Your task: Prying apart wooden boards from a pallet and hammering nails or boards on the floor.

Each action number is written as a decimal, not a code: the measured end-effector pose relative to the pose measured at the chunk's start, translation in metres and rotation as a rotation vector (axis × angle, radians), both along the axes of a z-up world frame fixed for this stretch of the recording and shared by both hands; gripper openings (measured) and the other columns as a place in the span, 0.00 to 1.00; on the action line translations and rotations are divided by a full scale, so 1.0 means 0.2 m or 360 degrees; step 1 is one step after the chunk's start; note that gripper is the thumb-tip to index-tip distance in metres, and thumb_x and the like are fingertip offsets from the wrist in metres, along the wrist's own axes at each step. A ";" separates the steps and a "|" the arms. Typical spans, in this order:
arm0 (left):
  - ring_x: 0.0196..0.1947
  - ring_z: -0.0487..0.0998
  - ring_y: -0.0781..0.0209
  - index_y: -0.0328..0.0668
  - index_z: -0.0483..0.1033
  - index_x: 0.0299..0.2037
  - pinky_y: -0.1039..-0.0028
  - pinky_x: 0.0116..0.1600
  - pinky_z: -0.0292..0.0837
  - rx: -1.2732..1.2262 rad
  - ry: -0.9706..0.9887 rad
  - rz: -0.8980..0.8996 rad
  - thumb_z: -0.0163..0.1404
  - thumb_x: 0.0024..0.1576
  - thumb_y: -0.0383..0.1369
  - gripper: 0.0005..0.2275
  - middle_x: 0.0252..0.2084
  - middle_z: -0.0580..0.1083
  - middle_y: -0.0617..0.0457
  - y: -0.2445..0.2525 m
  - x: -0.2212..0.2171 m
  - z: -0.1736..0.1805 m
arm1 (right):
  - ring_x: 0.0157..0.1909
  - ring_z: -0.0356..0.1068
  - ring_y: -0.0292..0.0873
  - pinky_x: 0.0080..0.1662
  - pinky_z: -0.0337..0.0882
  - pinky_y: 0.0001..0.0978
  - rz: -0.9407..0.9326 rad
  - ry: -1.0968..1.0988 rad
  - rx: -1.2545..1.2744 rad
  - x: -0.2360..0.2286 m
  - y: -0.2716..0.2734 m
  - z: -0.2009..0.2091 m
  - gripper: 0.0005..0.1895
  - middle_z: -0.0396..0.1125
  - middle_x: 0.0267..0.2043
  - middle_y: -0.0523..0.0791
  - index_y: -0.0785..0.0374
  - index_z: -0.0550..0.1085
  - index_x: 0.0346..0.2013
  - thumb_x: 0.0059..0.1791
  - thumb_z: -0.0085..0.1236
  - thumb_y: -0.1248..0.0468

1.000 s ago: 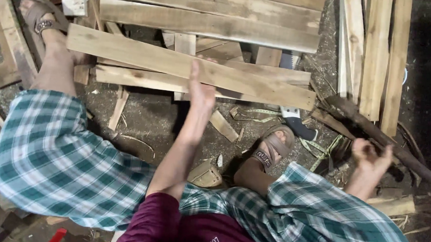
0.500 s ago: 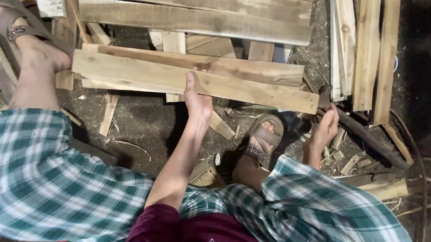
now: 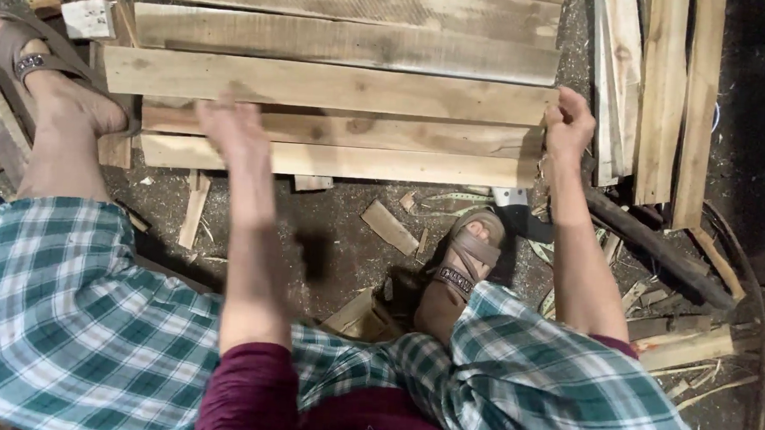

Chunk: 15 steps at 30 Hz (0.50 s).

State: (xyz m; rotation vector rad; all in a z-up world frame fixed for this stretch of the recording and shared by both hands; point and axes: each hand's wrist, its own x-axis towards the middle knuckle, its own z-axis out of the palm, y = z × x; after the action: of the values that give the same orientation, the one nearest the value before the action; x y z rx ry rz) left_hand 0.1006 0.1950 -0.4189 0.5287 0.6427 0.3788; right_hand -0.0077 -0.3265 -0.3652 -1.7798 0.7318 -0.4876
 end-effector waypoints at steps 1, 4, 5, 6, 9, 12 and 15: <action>0.56 0.66 0.48 0.56 0.59 0.65 0.57 0.56 0.56 0.0187 0.0061 0.0051 0.50 0.66 0.38 0.19 0.51 0.61 0.51 0.06 0.05 0.05 | 0.46 0.71 0.42 0.47 0.77 0.43 -0.0021 0.0043 0.0006 0.02 -0.03 -0.08 0.19 0.73 0.45 0.48 0.54 0.79 0.49 0.46 0.60 0.74; 0.43 0.73 0.59 0.56 0.63 0.63 0.73 0.48 0.70 0.0988 0.0318 0.0158 0.54 0.59 0.25 0.23 0.37 0.63 0.58 0.23 0.17 0.06 | 0.43 0.70 0.39 0.47 0.77 0.37 -0.0035 0.0099 0.0044 0.06 0.00 -0.09 0.18 0.73 0.43 0.46 0.49 0.79 0.47 0.46 0.61 0.73; 0.38 0.77 0.65 0.55 0.67 0.63 0.70 0.55 0.83 0.1598 0.0511 0.0188 0.59 0.53 0.11 0.32 0.30 0.70 0.60 0.27 0.21 0.04 | 0.43 0.70 0.38 0.47 0.78 0.33 -0.0048 0.0113 0.0070 0.07 0.03 -0.05 0.19 0.73 0.42 0.45 0.47 0.79 0.47 0.46 0.61 0.73; 0.38 0.77 0.65 0.55 0.67 0.63 0.70 0.55 0.83 0.1600 0.0518 0.0185 0.59 0.53 0.11 0.32 0.30 0.70 0.60 0.32 0.20 0.05 | 0.43 0.70 0.38 0.47 0.78 0.33 -0.0047 0.0120 0.0072 0.08 0.01 -0.07 0.19 0.73 0.42 0.45 0.47 0.79 0.47 0.46 0.61 0.73; 0.46 0.73 0.58 0.68 0.65 0.62 0.59 0.56 0.75 0.2602 0.1110 0.0187 0.69 0.49 0.25 0.34 0.43 0.70 0.55 0.42 0.22 0.08 | 0.42 0.69 0.36 0.47 0.76 0.33 -0.0083 0.0122 0.0111 0.08 -0.01 -0.08 0.18 0.73 0.41 0.44 0.47 0.78 0.46 0.46 0.62 0.72; 0.69 0.69 0.50 0.76 0.47 0.73 0.44 0.66 0.68 0.2986 0.1385 0.0032 0.66 0.63 0.46 0.37 0.72 0.60 0.50 0.49 0.29 0.10 | 0.41 0.64 0.30 0.48 0.68 0.24 0.0045 0.0254 0.0262 0.06 0.01 -0.02 0.16 0.67 0.38 0.34 0.49 0.74 0.42 0.48 0.56 0.76; 0.65 0.64 0.35 0.55 0.55 0.71 0.32 0.59 0.63 0.2995 0.1247 -0.0456 0.31 0.66 0.60 0.29 0.67 0.63 0.39 0.58 0.37 0.13 | 0.45 0.64 0.33 0.53 0.64 0.28 -0.0013 0.0396 0.0323 0.07 0.03 -0.03 0.05 0.69 0.43 0.35 0.50 0.74 0.39 0.50 0.57 0.64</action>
State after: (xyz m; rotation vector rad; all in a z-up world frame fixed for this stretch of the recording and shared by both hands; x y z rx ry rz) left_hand 0.1750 0.3100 -0.3929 2.6265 0.7865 0.4146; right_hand 0.0071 -0.3215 -0.3719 -1.6622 0.9276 -0.1898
